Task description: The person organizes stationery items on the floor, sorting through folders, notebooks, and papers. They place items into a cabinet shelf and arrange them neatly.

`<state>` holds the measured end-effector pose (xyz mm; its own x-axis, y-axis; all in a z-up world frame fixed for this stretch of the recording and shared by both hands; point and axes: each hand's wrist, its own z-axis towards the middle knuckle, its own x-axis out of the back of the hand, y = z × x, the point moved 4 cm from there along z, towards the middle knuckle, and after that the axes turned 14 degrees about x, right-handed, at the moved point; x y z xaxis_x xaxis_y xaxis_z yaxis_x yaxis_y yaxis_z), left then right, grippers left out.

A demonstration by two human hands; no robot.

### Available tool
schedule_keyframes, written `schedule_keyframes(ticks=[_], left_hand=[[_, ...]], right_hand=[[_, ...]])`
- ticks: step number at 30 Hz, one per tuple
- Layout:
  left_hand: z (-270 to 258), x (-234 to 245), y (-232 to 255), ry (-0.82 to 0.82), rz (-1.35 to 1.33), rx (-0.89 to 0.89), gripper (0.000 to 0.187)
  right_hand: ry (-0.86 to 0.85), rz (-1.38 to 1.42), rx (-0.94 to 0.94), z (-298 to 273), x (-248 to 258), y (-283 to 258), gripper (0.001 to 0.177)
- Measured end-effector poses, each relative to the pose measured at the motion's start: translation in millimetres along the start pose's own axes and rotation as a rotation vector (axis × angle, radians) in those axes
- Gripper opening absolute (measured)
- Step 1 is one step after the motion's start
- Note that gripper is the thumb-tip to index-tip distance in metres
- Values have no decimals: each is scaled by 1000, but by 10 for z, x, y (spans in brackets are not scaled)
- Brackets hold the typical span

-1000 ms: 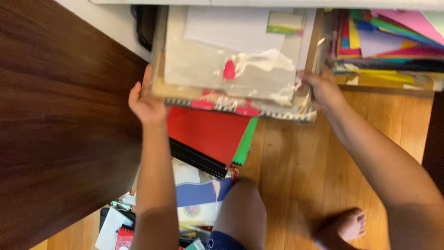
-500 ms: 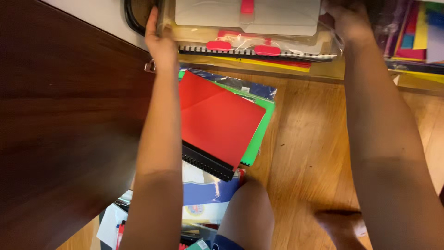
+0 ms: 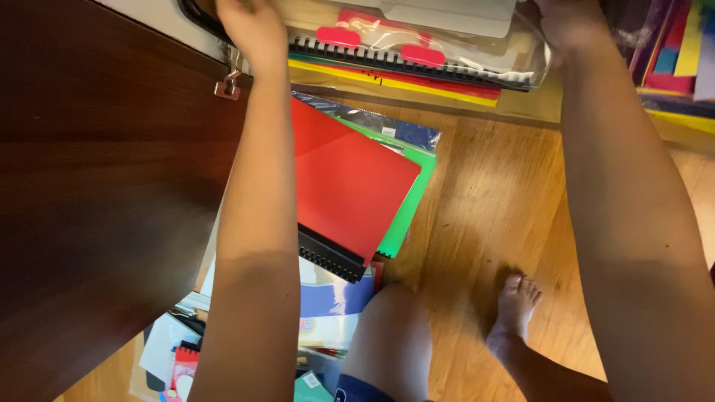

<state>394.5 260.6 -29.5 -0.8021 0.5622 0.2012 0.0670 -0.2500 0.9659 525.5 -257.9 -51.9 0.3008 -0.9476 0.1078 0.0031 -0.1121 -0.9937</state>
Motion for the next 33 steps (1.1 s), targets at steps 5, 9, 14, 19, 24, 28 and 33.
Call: schedule_keyframes(ticks=[5, 9, 14, 19, 24, 28, 33], left_hand=[[-662, 199, 572, 73, 280, -152, 65], [-1408, -214, 728, 25, -490, 324, 111], [-1823, -1052, 883, 57, -781, 1041, 127], [-1913, -1154, 787, 159, -952, 924, 121], [-1872, -1283, 484, 165, -949, 850, 116], [-1873, -1055, 392, 14, -587, 818, 111], [-2300, -106, 150, 39, -393, 585, 83]], right_hand=[[-68, -54, 6, 241, 80, 152, 23], [-134, -182, 79, 456, 84, 241, 26], [-227, -1319, 739, 438, 93, 26, 30], [28, -62, 114, 155, -136, 160, 49], [3, -238, 280, 194, -147, -100, 51], [-234, -858, 692, -34, -564, -752, 54], [-524, -1060, 918, -812, -1597, -1466, 68]])
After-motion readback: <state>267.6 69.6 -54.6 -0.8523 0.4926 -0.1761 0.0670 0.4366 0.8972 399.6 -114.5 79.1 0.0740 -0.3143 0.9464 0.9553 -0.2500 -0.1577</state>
